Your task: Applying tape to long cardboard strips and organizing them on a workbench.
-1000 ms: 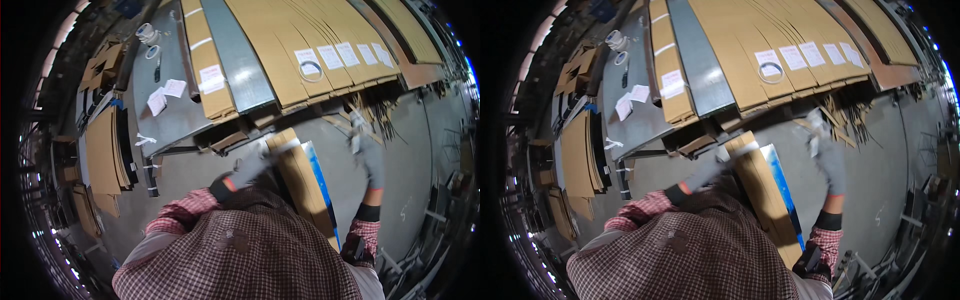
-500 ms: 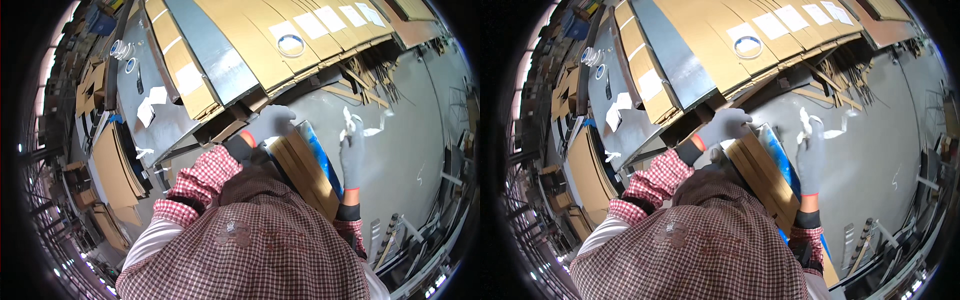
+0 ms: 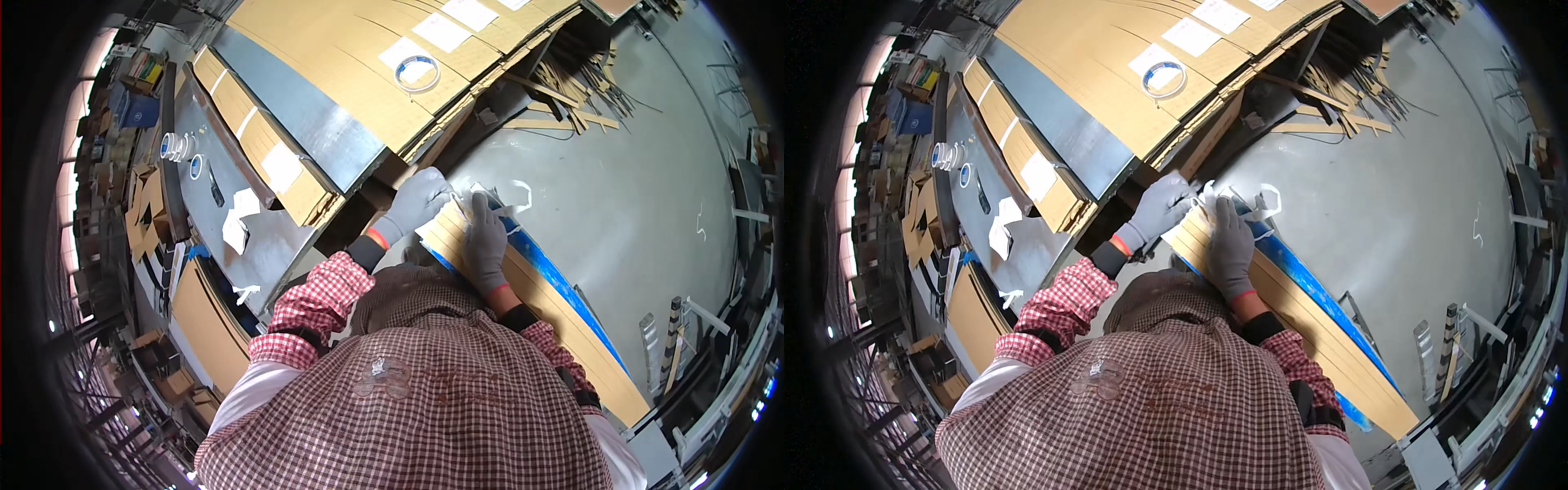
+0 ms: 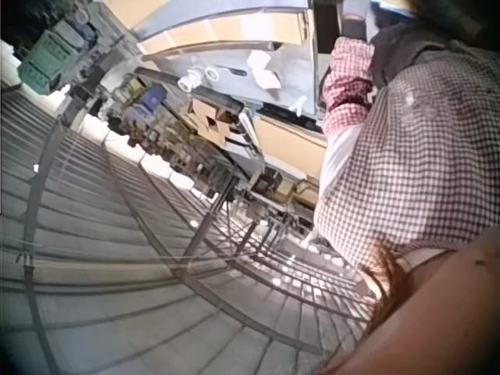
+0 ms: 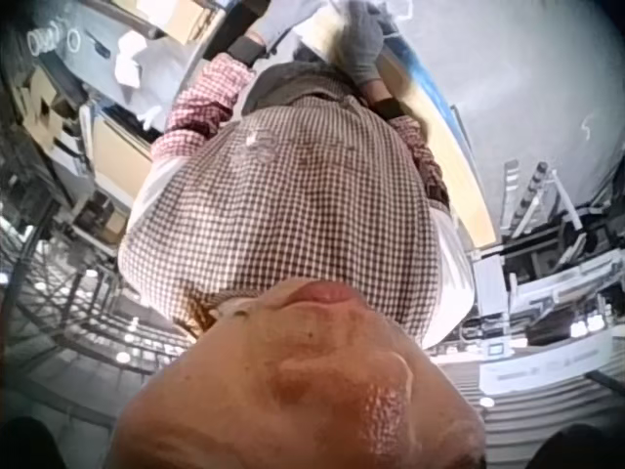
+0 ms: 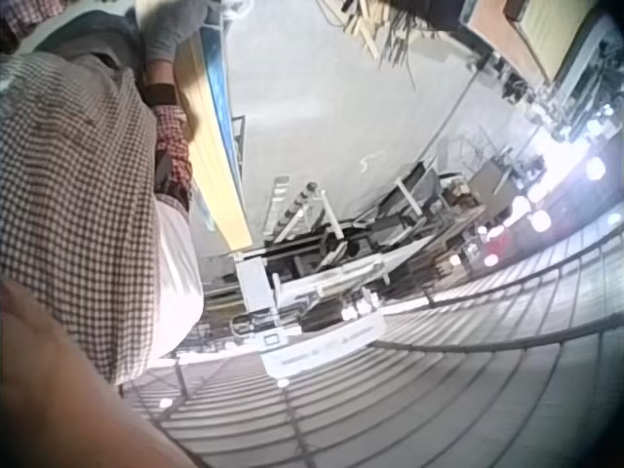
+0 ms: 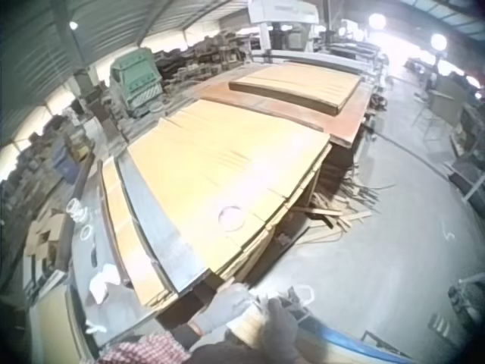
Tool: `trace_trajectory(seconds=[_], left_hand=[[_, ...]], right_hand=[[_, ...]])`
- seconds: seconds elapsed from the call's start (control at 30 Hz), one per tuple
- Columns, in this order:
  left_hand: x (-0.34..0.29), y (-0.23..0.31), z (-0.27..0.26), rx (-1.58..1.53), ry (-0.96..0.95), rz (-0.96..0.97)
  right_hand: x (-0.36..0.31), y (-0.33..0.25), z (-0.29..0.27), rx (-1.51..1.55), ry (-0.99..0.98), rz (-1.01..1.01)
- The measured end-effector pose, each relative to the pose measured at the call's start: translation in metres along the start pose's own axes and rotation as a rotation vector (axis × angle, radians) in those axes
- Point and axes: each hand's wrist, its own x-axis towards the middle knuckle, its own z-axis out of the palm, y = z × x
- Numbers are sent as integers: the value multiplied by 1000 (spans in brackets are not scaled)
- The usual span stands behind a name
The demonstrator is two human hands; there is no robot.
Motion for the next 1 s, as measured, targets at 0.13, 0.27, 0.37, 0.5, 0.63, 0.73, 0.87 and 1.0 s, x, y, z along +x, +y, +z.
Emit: trace_trajectory(seconds=[0.13, 0.27, 0.37, 0.5, 0.63, 0.73, 0.87, 1.0], left_hand=[[-17, 27, -34, -523, 12, -225], [-83, 34, -87, -1103, -473, -589], [-156, -36, -64, -307, -492, -456], [-146, -73, -15, 121, -352, -364], [-108, -126, 74, 203, -221, -261], [-100, -172, 138, 184, -30, -187], [-86, -169, 116, 312, -124, -413], [-86, -183, 99, 225, -34, -541]], right_hand=[[4, 3, 3, -83, 166, -132], [3, 0, 1, -102, 146, -121], [4, -3, 5, -91, 154, -151], [16, -26, -12, -131, -64, -63], [5, -10, -1, -219, 61, -114], [4, -11, 4, -226, 79, -165], [-1, -4, 3, -230, 18, -108], [-3, -5, 2, -234, 66, -97]])
